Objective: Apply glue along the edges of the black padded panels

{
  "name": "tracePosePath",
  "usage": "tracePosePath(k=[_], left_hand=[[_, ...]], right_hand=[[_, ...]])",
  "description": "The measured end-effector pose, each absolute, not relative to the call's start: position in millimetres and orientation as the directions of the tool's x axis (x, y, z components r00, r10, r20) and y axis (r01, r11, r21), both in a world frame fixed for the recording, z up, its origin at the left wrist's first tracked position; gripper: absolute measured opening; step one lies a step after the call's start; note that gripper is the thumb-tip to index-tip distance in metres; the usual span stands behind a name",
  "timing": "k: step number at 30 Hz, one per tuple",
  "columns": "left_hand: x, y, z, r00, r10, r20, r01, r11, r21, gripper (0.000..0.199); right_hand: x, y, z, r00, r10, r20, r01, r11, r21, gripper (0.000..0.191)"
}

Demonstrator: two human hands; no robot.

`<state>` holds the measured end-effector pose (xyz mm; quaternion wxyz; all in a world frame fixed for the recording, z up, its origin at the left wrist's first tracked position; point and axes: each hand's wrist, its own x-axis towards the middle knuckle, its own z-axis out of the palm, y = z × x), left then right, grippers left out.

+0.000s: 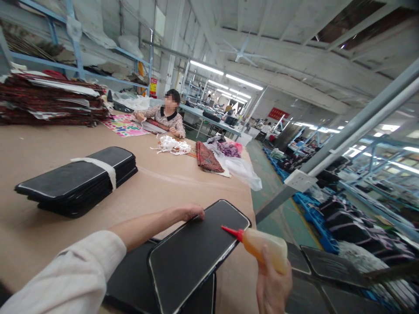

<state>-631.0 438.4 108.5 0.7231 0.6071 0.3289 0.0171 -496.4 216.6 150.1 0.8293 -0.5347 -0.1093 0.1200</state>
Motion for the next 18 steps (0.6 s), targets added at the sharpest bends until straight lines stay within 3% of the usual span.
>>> tracePosePath(k=[3, 7, 9, 12, 15, 18], left_hand=[[-631, 442, 112, 0.755, 0.466, -0.461, 0.349, 0.309, 0.885, 0.01], [-635, 445, 119, 0.739, 0.491, -0.461, 0.319, 0.348, 0.881, 0.013], [-638, 443, 123, 0.744, 0.487, -0.457, 0.308, 0.357, 0.882, 0.016], [-640, 435, 130, 0.766, 0.46, -0.448, 0.3, 0.361, 0.883, 0.022], [-638, 426, 135, 0.796, 0.427, -0.429, 0.287, 0.358, 0.888, 0.027], [-634, 423, 137, 0.815, 0.411, -0.408, 0.26, 0.369, 0.892, 0.027]], right_hand=[[-522, 203, 127, 0.94, 0.336, 0.055, -0.049, 0.293, -0.955, 0.067], [-555, 184, 105, 0.896, 0.438, 0.073, 0.101, -0.041, -0.994, 0.073], [-551, 185, 114, 0.898, 0.436, 0.055, 0.06, 0.003, -0.998, 0.074], [-518, 204, 143, 0.933, 0.335, 0.131, 0.016, 0.323, -0.946, 0.069], [-486, 222, 161, 0.962, 0.196, 0.19, 0.122, 0.316, -0.941, 0.07], [-494, 220, 146, 0.959, 0.214, 0.184, 0.128, 0.252, -0.959, 0.07]])
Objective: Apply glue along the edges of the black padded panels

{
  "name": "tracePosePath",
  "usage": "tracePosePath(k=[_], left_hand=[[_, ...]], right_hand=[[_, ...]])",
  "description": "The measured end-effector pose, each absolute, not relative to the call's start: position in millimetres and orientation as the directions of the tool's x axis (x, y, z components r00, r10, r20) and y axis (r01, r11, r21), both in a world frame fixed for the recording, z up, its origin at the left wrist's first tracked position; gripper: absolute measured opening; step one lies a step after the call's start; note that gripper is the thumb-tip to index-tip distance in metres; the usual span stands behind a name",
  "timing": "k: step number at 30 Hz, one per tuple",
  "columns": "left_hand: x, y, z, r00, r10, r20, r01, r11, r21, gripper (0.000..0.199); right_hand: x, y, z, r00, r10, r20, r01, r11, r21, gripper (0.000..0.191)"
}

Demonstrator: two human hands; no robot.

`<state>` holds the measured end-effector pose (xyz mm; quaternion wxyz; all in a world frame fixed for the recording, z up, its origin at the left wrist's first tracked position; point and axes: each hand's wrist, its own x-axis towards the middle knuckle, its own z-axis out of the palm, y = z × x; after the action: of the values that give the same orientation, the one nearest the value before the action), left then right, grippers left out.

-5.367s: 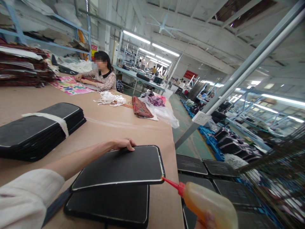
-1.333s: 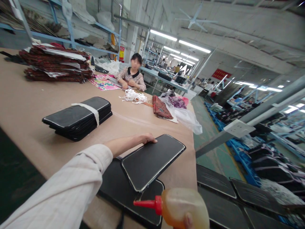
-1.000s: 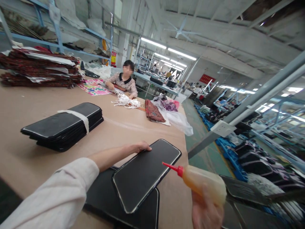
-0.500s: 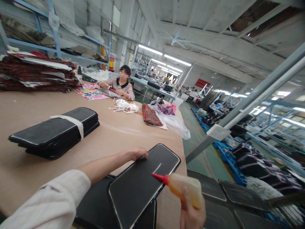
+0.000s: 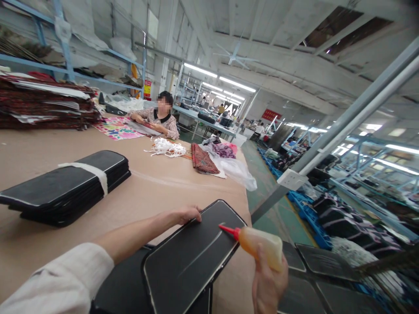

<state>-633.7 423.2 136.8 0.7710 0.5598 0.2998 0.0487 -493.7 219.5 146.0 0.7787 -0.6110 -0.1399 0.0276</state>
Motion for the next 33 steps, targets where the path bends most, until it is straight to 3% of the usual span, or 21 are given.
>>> tracePosePath(k=[4, 6, 9, 10, 13, 16, 18, 20, 24, 27, 29, 31, 33], left_hand=[[-635, 427, 136, 0.806, 0.441, -0.395, 0.228, 0.383, 0.895, 0.025], [-639, 429, 137, 0.805, 0.449, -0.388, 0.222, 0.379, 0.898, 0.025], [-642, 425, 143, 0.826, 0.415, -0.381, 0.229, 0.37, 0.9, 0.027], [-642, 423, 145, 0.837, 0.394, -0.379, 0.234, 0.37, 0.899, 0.028], [-638, 418, 149, 0.863, 0.345, -0.369, 0.235, 0.373, 0.898, 0.032], [-634, 417, 148, 0.862, 0.348, -0.369, 0.238, 0.366, 0.9, 0.036], [-633, 418, 146, 0.848, 0.373, -0.377, 0.243, 0.359, 0.901, 0.036], [-635, 418, 146, 0.837, 0.397, -0.377, 0.242, 0.35, 0.905, 0.036], [-638, 412, 152, 0.853, 0.386, -0.351, 0.233, 0.32, 0.918, 0.033], [-636, 406, 159, 0.866, 0.37, -0.336, 0.226, 0.31, 0.924, 0.033], [-633, 401, 163, 0.868, 0.362, -0.339, 0.234, 0.305, 0.923, 0.036], [-628, 394, 167, 0.872, 0.353, -0.34, 0.245, 0.286, 0.926, 0.039], [-623, 386, 171, 0.881, 0.348, -0.32, 0.246, 0.24, 0.939, 0.041]], right_hand=[[-540, 195, 113, 0.914, 0.37, 0.164, 0.194, -0.044, -0.98, 0.081], [-548, 189, 115, 0.907, 0.384, 0.174, 0.227, -0.098, -0.969, 0.083], [-525, 197, 140, 0.936, 0.289, 0.201, 0.206, 0.014, -0.978, 0.079], [-512, 202, 149, 0.942, 0.261, 0.209, 0.175, 0.15, -0.973, 0.078], [-487, 209, 156, 0.956, 0.151, 0.25, 0.223, 0.174, -0.959, 0.075], [-501, 200, 133, 0.948, 0.226, 0.225, 0.201, 0.122, -0.972, 0.075], [-521, 189, 116, 0.899, 0.375, 0.228, 0.234, 0.03, -0.972, 0.079], [-534, 179, 112, 0.868, 0.435, 0.24, 0.256, 0.021, -0.966, 0.083], [-515, 174, 135, 0.947, 0.273, 0.17, 0.123, 0.181, -0.976, 0.078], [-496, 170, 144, 0.973, 0.148, 0.176, 0.127, 0.292, -0.948, 0.075], [-500, 163, 140, 0.971, 0.187, 0.15, 0.097, 0.266, -0.959, 0.074], [-515, 156, 135, 0.941, 0.325, 0.096, 0.028, 0.207, -0.978, 0.075], [-529, 154, 136, 0.89, 0.439, 0.127, 0.018, 0.245, -0.969, 0.079]])
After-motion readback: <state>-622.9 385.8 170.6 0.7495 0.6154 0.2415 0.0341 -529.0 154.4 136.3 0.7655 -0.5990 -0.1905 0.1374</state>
